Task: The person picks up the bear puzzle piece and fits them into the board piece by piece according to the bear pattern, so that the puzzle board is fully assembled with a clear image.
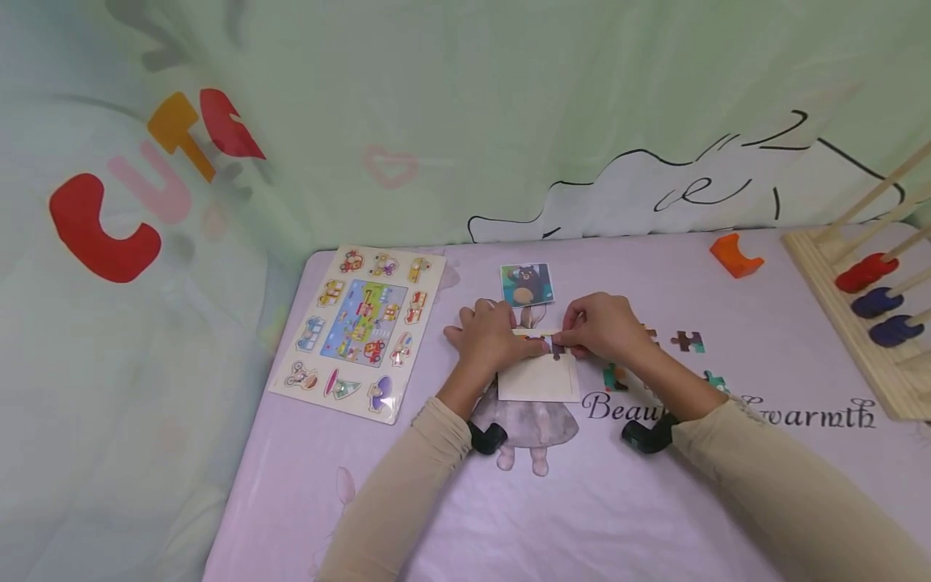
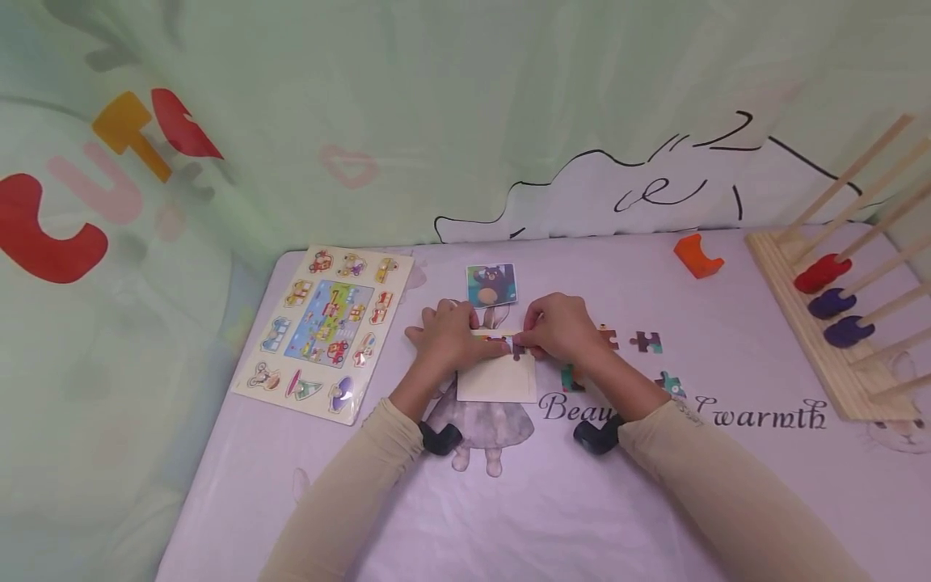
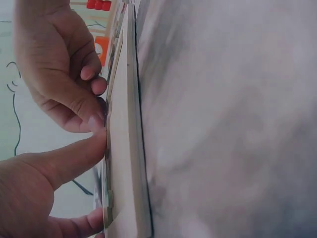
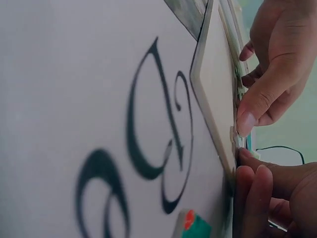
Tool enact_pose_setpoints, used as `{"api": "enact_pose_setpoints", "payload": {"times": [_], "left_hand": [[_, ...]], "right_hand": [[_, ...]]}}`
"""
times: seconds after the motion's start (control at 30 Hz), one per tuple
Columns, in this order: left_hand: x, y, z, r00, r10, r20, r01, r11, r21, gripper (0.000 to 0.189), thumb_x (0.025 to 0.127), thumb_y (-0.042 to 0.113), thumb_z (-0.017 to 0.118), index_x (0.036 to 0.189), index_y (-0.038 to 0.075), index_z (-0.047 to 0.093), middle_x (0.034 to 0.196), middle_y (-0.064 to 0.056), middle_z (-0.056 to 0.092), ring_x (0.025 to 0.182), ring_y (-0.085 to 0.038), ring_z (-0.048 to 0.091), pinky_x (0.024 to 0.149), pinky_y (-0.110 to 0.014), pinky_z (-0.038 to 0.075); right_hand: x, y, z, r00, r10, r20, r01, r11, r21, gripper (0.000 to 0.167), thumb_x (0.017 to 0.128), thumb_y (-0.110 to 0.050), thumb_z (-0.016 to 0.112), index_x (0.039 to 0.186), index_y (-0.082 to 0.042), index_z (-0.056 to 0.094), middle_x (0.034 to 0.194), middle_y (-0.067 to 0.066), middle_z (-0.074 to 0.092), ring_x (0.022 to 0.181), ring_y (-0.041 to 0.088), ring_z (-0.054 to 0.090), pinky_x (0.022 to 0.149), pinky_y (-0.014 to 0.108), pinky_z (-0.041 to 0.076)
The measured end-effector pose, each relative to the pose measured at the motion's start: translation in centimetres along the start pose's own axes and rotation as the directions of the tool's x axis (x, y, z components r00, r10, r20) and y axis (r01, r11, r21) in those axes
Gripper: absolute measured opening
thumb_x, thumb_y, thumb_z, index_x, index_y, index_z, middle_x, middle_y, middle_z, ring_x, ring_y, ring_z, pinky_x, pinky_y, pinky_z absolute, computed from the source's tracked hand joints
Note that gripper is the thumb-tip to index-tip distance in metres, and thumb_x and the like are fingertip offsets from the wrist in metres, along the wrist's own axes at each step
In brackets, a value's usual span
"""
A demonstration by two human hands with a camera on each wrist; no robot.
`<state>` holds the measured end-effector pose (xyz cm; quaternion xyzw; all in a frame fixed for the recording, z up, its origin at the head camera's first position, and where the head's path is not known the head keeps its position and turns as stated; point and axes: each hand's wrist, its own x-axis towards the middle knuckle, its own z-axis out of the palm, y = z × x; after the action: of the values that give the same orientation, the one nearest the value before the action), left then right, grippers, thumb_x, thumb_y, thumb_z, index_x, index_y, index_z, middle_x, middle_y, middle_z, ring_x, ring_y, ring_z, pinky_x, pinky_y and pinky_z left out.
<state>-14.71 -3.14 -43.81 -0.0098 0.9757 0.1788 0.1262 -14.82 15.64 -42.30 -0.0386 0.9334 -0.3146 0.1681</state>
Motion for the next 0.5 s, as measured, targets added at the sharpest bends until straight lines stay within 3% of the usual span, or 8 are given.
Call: {"api": "enact_pose_setpoints", "payload": {"times": [0.5], "left_hand": [[0.24,0.13,-0.04,1.000,-0.010,0.025,0.010,1.000,-0.001,0.061,0.068,0.072,0.082,0.086,0.019,0.057,0.102,-0.003,0.050,0.105,-0.027,0.042,0.087,-0.052,0.032]], "right_hand": [[0.81,-0.25,-0.26,0.999,0.019,0.043,-0.018,1.000,-0.018,0.024,0.086,-0.029,0.083,0.083,-0.009,0.070,0.057,0.000,0.064,0.059,0.015,0.058,0.062,0.032,0.037]]}}
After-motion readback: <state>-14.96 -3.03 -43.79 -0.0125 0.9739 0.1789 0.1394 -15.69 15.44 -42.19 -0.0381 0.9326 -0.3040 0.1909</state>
